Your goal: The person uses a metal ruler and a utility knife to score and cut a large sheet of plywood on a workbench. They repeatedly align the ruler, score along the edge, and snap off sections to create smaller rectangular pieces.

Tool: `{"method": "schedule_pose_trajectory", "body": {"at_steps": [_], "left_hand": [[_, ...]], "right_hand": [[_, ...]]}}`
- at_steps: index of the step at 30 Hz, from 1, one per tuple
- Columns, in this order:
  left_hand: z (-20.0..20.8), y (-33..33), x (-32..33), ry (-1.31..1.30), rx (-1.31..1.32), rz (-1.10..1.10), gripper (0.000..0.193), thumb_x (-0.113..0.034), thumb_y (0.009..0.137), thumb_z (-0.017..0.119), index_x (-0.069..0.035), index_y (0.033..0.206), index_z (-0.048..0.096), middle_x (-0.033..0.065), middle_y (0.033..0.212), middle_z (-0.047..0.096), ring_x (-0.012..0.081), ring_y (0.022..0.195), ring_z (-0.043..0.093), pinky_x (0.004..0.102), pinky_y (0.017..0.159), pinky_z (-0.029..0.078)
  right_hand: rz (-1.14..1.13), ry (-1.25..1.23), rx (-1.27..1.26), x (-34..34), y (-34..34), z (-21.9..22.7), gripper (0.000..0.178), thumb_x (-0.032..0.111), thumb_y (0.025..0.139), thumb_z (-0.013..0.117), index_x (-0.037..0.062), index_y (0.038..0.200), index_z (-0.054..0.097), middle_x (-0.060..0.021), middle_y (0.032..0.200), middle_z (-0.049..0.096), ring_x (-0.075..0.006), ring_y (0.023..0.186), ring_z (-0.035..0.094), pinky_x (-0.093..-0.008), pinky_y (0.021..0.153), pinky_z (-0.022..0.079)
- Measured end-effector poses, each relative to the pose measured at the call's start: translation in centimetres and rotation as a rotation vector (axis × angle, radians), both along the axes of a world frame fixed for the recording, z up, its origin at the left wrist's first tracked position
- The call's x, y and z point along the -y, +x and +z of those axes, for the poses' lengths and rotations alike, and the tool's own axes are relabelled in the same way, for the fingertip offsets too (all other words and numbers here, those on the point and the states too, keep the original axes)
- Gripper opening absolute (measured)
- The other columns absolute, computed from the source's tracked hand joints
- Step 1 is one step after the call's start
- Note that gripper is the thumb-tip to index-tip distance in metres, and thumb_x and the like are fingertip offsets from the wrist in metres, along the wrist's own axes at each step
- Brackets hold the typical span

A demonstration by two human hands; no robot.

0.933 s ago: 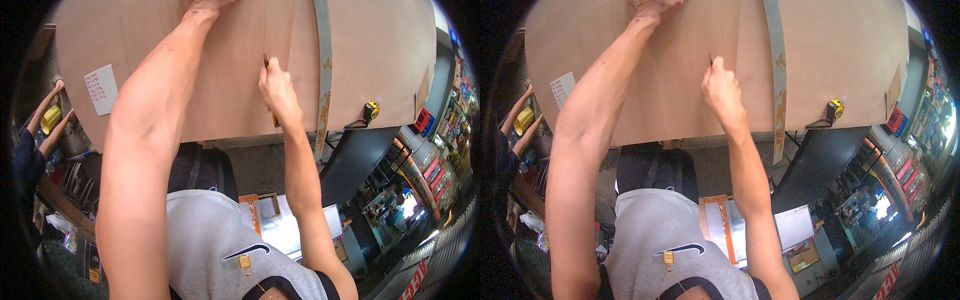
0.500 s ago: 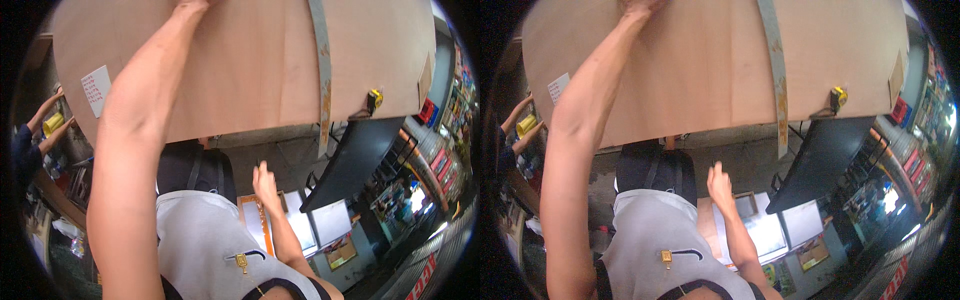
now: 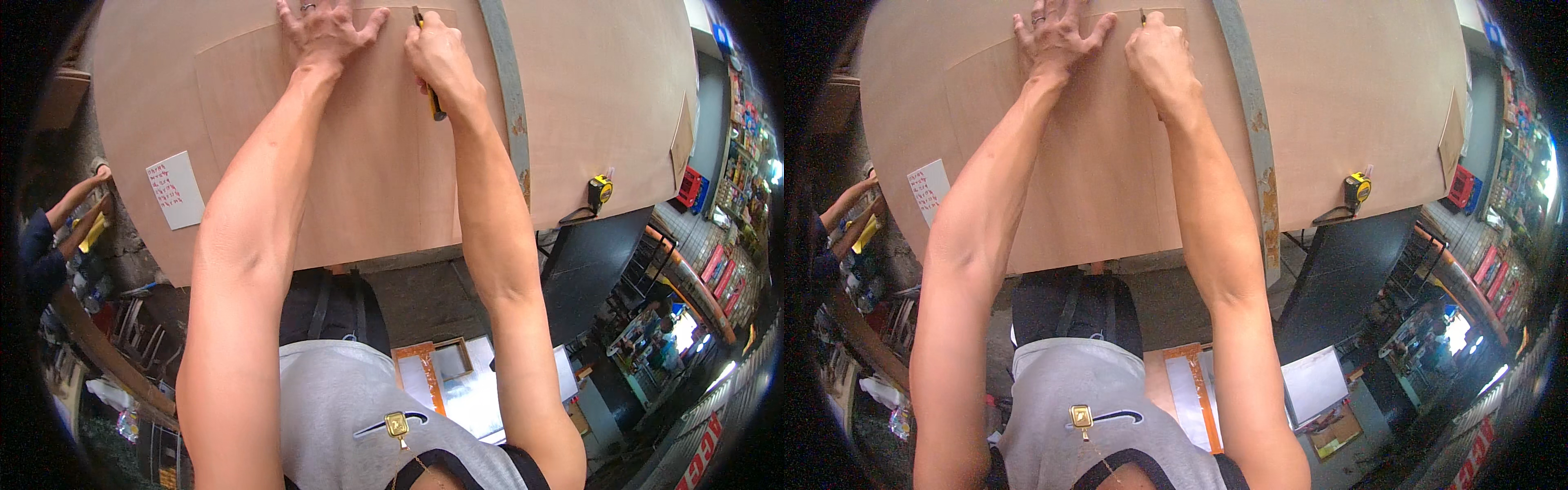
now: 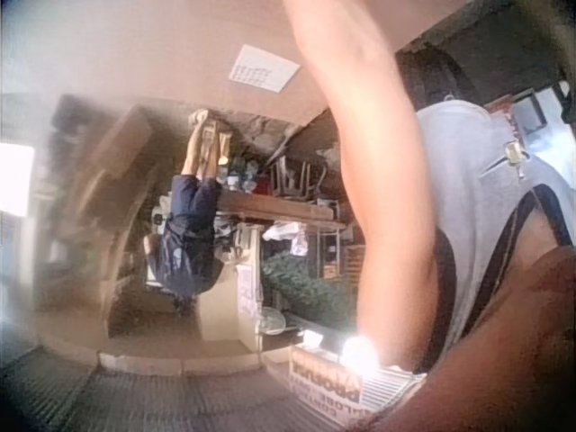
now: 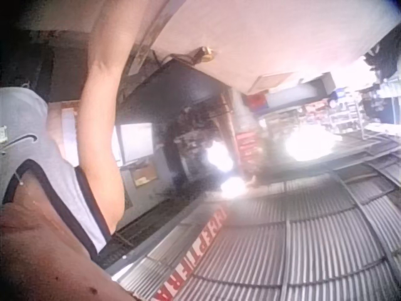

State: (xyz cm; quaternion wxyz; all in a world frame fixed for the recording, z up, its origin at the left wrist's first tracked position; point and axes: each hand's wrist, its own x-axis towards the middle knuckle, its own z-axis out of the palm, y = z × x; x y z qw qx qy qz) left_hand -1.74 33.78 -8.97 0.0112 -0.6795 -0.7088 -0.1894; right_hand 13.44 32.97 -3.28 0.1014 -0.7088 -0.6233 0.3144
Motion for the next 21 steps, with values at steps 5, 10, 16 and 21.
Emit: {"method": "schedule_pose_trajectory", "body": {"at_steps": [5, 10, 16, 21], "left_hand": [[-0.1, -0.3, -0.1, 0.030, 0.034, 0.008, 0.066, -0.054, 0.077, 0.065, -0.022, 0.134, 0.054, 0.0125, 0.145, 0.044, 0.0356, 0.137, 0.035, 0.0642, 0.111, 0.016], [0.2, -0.2, 0.0, 0.025, 0.041, -0.001, 0.067, -0.054, 0.077, 0.065, -0.021, 0.134, 0.054, 0.0123, 0.145, 0.044, 0.0353, 0.137, 0.035, 0.0645, 0.111, 0.017], [0.4, -0.3, 0.2, -0.043, 0.057, 0.012, 0.067, -0.054, 0.078, 0.064, -0.021, 0.136, 0.052, 0.0113, 0.147, 0.041, 0.0343, 0.139, 0.032, 0.0642, 0.112, 0.014], [0.9, 0.1, 0.2, -0.151, 0.053, 0.020, 0.069, -0.055, 0.081, 0.062, -0.022, 0.140, 0.047, 0.0101, 0.150, 0.037, 0.0339, 0.141, 0.027, 0.0637, 0.114, 0.011]], "right_hand": [[-0.002, -0.130, -0.049, -0.9, -0.3, 1.4, 0.034, 0.020, 0.093, 0.044, -0.0082, 0.108, 0.054, -0.0341, 0.091, 0.064, -0.0467, 0.079, 0.066, -0.0510, 0.076, 0.054], [-0.011, -0.192, -0.009, -1.3, -0.3, 1.8, 0.033, 0.018, 0.092, 0.044, -0.0089, 0.107, 0.054, -0.0323, 0.086, 0.065, -0.0432, 0.075, 0.067, -0.0485, 0.073, 0.056], [-0.059, -0.344, -0.031, -1.3, -1.2, 4.0, 0.035, 0.016, 0.090, 0.043, -0.0084, 0.113, 0.054, -0.0344, 0.092, 0.065, -0.0440, 0.083, 0.068, -0.0463, 0.076, 0.056], [0.066, -0.148, 0.173, 2.8, 0.2, 0.9, 0.043, 0.024, 0.090, 0.051, -0.0061, 0.121, 0.054, -0.0377, 0.110, 0.060, -0.0434, 0.098, 0.067, -0.0474, 0.094, 0.050]]}}
